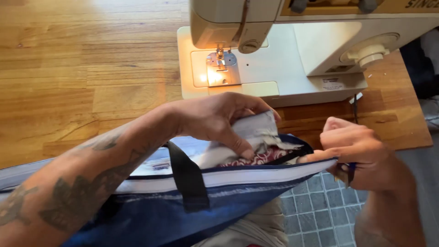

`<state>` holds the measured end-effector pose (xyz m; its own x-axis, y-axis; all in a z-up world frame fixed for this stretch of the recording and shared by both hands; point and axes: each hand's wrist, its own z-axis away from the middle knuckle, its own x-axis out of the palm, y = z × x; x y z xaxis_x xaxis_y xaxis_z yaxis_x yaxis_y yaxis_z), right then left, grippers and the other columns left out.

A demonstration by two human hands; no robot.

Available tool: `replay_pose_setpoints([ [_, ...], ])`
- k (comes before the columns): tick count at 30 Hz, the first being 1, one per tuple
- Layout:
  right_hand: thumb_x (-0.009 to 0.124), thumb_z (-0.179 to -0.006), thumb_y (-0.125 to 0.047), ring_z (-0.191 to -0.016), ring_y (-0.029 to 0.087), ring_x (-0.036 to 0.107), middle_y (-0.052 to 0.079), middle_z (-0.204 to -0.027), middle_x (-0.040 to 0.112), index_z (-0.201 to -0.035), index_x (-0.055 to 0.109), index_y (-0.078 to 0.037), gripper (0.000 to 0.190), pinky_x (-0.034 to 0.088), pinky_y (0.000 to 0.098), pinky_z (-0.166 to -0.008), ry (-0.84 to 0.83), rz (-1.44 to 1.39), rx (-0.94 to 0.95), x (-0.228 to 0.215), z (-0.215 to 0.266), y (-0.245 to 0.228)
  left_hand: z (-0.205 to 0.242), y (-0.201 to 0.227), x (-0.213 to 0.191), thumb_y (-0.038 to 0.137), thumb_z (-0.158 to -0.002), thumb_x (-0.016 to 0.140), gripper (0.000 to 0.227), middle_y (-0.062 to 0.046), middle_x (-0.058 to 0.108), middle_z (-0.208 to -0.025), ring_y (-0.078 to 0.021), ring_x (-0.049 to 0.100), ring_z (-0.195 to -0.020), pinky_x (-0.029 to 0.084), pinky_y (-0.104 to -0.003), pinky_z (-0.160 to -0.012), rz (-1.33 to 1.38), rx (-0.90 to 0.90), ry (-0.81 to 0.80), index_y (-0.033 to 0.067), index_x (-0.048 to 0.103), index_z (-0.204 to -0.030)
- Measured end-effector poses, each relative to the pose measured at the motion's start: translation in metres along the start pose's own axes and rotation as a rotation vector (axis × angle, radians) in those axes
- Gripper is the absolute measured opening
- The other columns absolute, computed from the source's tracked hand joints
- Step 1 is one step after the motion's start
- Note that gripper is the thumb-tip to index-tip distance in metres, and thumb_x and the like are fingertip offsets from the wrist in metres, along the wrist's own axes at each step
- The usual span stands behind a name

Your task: Sewing a blue bag with a sewing machine and trimming threads with snips

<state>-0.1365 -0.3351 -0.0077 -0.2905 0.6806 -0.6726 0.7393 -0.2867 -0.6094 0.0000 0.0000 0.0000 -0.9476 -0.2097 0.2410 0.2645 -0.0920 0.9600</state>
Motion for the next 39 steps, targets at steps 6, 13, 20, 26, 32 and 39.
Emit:
replay_pose_setpoints([
  [6,0.036,-0.067,0.003,-0.063,0.014,0.044,-0.016,-0.060,0.047,-0.147,0.072,-0.008,0.089,0.040,0.0469,-0.096,0.299,0.642,0.262,0.022,-0.050,-0.113,0.001,0.010,0.016,0.025,-0.086,0.092,0.046,0.004,0.087,-0.104,-0.0125,0.078,-0.085,0.062,-0.032,-0.075,-0.614,-0.186,0.367,0.0179,0.076,-0.129],
  [13,0.040,-0.122,-0.012,-0.099,0.037,0.074,0.019,-0.112,0.077,-0.137,0.076,0.005,0.043,0.057,0.0555,-0.104,-0.162,0.679,-0.119,0.068,-0.070,-0.117,0.004,0.004,0.004,0.016,-0.093,0.091,0.043,0.004,0.083,-0.107,-0.0107,0.076,-0.089,0.063,-0.030,-0.075,-0.598,-0.066,0.281,0.0172,0.073,-0.132],
  [20,0.042,-0.127,-0.023,-0.052,0.024,0.033,0.009,-0.068,0.033,-0.078,0.068,-0.001,0.059,0.050,0.0387,-0.076,-0.105,-0.202,-0.209,0.048,-0.053,-0.097,-0.003,-0.023,-0.006,0.033,-0.085,0.096,0.062,-0.002,0.084,-0.120,-0.0149,0.080,-0.106,0.067,-0.031,-0.094,-0.318,0.000,-0.208,0.0061,0.070,-0.134],
  [26,0.044,-0.124,-0.043,-0.044,0.020,0.038,0.001,-0.056,0.039,-0.069,0.063,-0.009,0.067,0.059,0.0377,-0.077,0.213,-0.230,0.013,0.053,-0.031,-0.092,-0.013,-0.068,0.020,0.027,-0.089,0.097,0.061,-0.002,0.080,-0.113,-0.0118,0.078,-0.095,0.069,-0.031,-0.082,0.102,0.028,-0.090,0.0034,0.068,-0.137],
  [32,0.046,-0.122,-0.033,-0.062,0.014,0.064,-0.002,-0.072,0.063,-0.105,0.084,-0.009,0.047,0.070,0.0481,-0.101,0.226,-0.019,0.195,0.055,0.004,-0.091,-0.034,-0.097,0.029,0.018,-0.104,0.087,0.057,-0.002,0.071,-0.125,-0.0087,0.066,-0.110,0.059,-0.026,-0.097,0.179,0.255,0.167,0.0075,0.061,-0.153],
  [39,0.063,-0.116,-0.013,-0.057,0.005,0.070,0.003,-0.092,0.076,-0.140,0.078,-0.003,0.030,0.061,0.0223,-0.058,0.511,0.120,0.597,0.056,0.007,-0.096,-0.032,-0.054,0.058,0.013,-0.107,0.077,0.058,-0.005,0.068,-0.132,-0.0118,0.066,-0.111,0.060,-0.030,-0.100,-0.099,0.237,0.168,0.0082,0.054,-0.160],
])
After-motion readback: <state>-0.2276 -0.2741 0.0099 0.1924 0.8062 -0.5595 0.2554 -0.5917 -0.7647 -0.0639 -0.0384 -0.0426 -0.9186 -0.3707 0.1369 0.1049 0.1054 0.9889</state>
